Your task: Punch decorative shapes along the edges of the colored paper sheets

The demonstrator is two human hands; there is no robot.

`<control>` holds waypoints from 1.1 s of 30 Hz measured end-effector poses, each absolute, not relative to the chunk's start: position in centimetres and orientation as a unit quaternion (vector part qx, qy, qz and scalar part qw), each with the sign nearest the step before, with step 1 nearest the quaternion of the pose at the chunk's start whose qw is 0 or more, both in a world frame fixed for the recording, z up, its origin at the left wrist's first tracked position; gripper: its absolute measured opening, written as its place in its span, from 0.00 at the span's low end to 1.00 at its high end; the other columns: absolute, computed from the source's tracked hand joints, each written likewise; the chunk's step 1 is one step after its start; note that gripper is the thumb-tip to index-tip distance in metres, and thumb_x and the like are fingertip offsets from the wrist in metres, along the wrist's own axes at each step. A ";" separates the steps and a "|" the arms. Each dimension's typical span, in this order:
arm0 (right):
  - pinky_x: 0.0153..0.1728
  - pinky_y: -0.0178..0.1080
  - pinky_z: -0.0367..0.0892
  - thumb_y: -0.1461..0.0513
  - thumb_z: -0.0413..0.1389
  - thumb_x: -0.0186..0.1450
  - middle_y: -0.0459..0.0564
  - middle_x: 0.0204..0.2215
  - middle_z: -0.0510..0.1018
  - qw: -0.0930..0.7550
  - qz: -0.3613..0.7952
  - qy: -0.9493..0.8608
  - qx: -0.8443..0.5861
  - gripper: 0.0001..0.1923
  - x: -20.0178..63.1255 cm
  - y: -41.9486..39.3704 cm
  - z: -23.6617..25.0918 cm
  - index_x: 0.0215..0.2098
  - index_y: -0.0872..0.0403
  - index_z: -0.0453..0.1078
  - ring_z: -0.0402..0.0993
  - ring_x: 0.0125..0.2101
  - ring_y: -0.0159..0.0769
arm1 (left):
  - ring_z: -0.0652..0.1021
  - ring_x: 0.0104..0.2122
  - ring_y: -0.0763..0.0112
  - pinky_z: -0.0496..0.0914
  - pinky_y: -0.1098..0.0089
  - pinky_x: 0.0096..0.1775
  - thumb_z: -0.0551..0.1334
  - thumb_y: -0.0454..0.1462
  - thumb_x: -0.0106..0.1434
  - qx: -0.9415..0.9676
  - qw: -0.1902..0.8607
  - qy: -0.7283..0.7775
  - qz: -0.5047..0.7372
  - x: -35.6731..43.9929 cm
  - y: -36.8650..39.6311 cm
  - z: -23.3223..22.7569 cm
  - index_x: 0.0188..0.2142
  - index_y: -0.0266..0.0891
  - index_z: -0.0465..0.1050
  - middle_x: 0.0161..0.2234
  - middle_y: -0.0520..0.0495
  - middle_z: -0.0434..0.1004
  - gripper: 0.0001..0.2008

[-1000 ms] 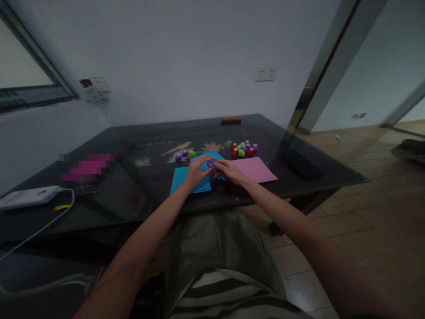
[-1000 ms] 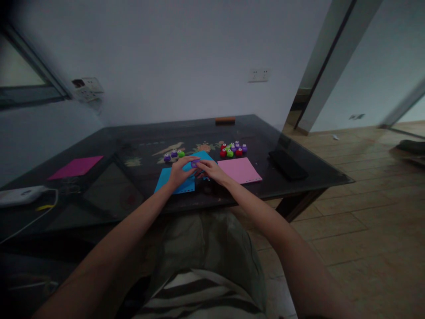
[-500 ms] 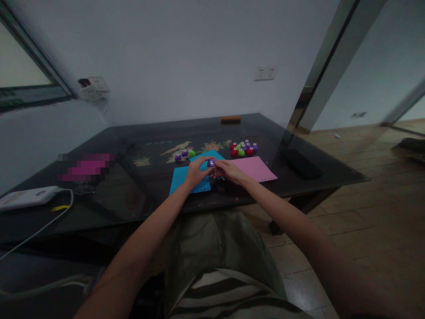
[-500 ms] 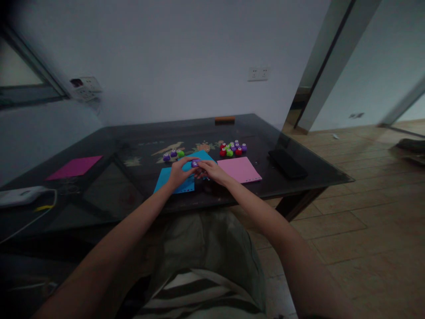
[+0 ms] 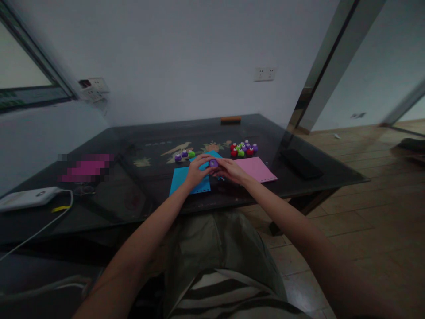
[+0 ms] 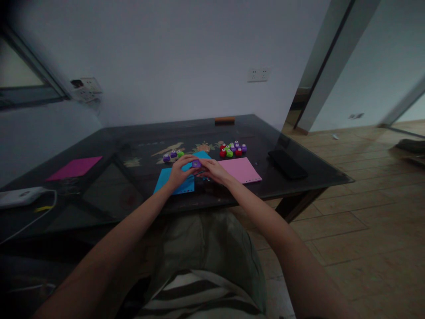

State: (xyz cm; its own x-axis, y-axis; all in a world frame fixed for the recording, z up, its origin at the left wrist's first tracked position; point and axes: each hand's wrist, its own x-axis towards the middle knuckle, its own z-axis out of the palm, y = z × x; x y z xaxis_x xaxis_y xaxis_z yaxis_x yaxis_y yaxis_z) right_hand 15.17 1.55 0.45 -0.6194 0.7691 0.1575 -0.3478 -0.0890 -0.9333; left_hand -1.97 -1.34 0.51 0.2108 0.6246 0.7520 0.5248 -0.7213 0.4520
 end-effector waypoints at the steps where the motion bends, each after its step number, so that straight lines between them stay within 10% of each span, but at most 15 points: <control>1: 0.31 0.34 0.73 0.54 0.60 0.59 0.50 0.31 0.79 0.392 0.721 -0.541 -0.181 0.14 15.3 1.6 0.5 0.37 0.56 0.72 0.76 0.31 0.33 | 0.74 0.46 0.65 0.68 0.60 0.49 0.64 0.38 0.57 0.775 0.052 0.366 0.512 -2.0 -1.3 0.5 0.43 0.41 0.74 0.43 0.44 0.74 0.13; 33: 0.33 0.32 0.72 0.58 0.66 0.50 0.45 0.35 0.77 0.464 0.685 -0.532 -0.182 0.17 15.3 1.6 0.8 0.37 0.51 0.73 0.73 0.34 0.30 | 0.73 0.41 0.67 0.68 0.63 0.44 0.61 0.38 0.61 0.793 -0.133 0.354 0.477 -2.5 -1.5 0.7 0.41 0.41 0.73 0.39 0.45 0.74 0.09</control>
State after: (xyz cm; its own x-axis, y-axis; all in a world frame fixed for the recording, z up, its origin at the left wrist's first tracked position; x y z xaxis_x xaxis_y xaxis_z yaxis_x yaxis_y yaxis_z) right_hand 15.34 1.62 0.82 -0.5032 0.8292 0.2435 -0.4413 -0.0044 -0.8973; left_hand -2.46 -1.51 0.70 0.2941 0.4341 0.8515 0.6888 -0.7139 0.1260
